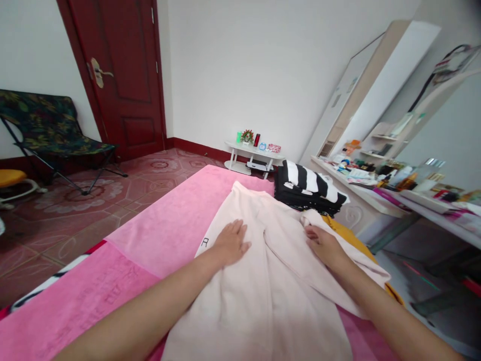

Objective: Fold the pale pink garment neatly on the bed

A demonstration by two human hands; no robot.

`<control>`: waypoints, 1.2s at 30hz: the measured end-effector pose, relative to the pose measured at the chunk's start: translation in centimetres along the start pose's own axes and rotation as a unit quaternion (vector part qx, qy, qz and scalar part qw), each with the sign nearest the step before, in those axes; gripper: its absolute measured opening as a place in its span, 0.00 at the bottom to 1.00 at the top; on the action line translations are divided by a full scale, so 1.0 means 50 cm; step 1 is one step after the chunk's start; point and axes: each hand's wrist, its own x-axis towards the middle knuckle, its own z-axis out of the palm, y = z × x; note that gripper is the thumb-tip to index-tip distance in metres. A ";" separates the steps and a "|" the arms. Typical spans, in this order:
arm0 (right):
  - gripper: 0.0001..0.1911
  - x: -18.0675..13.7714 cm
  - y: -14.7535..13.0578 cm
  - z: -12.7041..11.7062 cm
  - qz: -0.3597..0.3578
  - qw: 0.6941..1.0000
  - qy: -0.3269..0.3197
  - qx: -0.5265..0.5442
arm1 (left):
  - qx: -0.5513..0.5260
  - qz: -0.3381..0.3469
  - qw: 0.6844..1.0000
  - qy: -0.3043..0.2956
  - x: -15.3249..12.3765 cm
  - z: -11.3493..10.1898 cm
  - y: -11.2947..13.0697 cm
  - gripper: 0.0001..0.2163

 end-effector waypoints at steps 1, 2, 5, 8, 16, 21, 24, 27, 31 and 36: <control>0.20 0.021 0.006 0.007 0.022 0.999 -0.014 0.030 | 0.016 0.004 1.000 -0.009 0.001 0.010 -0.003 0.28; 0.21 0.040 0.009 0.015 0.037 0.998 -0.025 0.053 | 0.026 0.009 0.999 -0.017 -0.001 0.017 -0.006 0.28; 0.27 0.090 0.007 0.038 0.046 0.997 -0.044 0.049 | 0.029 0.022 0.999 -0.026 -0.008 0.022 -0.011 0.29; 0.37 0.121 -0.004 0.053 0.053 0.994 -0.095 -0.021 | 0.023 0.025 0.999 -0.018 -0.010 0.021 -0.014 0.29; 0.10 0.177 -0.025 -0.006 0.111 0.973 -0.201 -0.038 | -0.021 0.024 0.999 -0.021 -0.005 0.028 -0.020 0.26; 0.15 0.232 0.015 -0.100 0.184 0.980 -0.054 -0.046 | -0.045 0.038 0.998 -0.006 -0.005 0.038 -0.028 0.21; 0.14 0.255 -0.005 -0.127 0.157 0.980 -0.008 -0.120 | -0.070 0.045 0.996 0.008 -0.005 0.040 -0.029 0.20; 0.13 0.250 -0.117 -0.121 0.102 0.989 0.004 -0.109 | -0.140 0.043 0.988 0.058 -0.002 0.031 -0.032 0.20; 0.14 0.181 -0.339 -0.093 -0.073 0.992 -0.042 0.091 | -0.325 -0.053 0.914 0.236 0.010 0.013 -0.055 0.18; 0.24 0.050 -0.418 -0.063 -0.250 0.955 -0.072 0.142 | -0.514 -0.168 0.778 0.321 0.021 0.018 -0.097 0.20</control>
